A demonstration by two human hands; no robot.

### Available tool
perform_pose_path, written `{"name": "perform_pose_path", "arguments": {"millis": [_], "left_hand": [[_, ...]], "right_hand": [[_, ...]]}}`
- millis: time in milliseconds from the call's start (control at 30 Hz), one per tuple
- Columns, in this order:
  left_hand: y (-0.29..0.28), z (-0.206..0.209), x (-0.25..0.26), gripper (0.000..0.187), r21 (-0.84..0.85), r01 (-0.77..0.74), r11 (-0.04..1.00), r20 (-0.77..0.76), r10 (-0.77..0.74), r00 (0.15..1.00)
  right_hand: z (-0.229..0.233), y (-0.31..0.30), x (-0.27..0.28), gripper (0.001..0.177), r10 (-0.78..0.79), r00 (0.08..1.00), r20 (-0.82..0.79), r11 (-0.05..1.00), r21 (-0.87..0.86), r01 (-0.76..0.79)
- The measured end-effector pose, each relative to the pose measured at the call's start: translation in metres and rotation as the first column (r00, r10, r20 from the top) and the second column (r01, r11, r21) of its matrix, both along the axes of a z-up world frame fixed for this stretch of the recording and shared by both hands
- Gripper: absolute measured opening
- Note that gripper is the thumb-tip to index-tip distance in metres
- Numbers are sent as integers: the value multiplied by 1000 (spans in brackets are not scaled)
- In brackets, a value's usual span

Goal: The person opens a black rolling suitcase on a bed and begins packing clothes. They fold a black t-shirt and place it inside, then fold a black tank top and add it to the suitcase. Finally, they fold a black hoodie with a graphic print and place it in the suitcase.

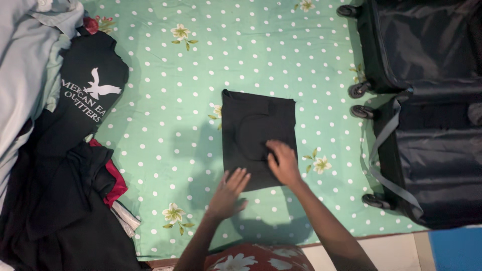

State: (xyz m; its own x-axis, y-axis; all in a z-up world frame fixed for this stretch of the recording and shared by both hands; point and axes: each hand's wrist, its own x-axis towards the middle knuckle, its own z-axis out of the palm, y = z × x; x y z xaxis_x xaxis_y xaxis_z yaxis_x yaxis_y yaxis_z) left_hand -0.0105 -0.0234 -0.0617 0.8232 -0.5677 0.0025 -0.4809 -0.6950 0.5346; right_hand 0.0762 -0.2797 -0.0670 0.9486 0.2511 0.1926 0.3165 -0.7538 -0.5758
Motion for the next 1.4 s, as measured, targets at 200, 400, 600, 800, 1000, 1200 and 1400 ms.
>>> {"name": "perform_pose_path", "arguments": {"millis": [200, 400, 600, 800, 1000, 1200, 1400], "left_hand": [[20, -35, -4, 75, 228, 11, 974, 215, -61, 975], [21, -54, -3, 70, -22, -4, 1000, 264, 10, 964], [35, -57, 2, 68, -119, -58, 991, 115, 72, 991], [41, -62, 5, 59, -149, -104, 983, 219, 135, 966], [43, -44, 11, 45, -204, -83, 975, 182, 121, 976], [30, -10, 32, 42, -345, -299, 890, -118, 275, 954], [17, -2, 64, 19, -409, -445, 797, -254, 369, 894]], "right_hand": [[-7, -7, -92, 62, 335, 940, -55, 814, -485, -319], [-20, -20, -91, 76, 223, 969, -109, 750, -615, -242], [-10, -37, -76, 79, 81, 989, -122, 833, -536, -135], [-11, -63, -77, 59, 33, 995, -91, 907, -415, -69], [7, -74, -67, 30, -8, 996, -93, 984, -177, -8], [25, -62, -28, 25, 162, 984, -78, 983, 104, -153], [7, -65, 14, 19, 240, 842, -484, 896, 444, 0]]}}
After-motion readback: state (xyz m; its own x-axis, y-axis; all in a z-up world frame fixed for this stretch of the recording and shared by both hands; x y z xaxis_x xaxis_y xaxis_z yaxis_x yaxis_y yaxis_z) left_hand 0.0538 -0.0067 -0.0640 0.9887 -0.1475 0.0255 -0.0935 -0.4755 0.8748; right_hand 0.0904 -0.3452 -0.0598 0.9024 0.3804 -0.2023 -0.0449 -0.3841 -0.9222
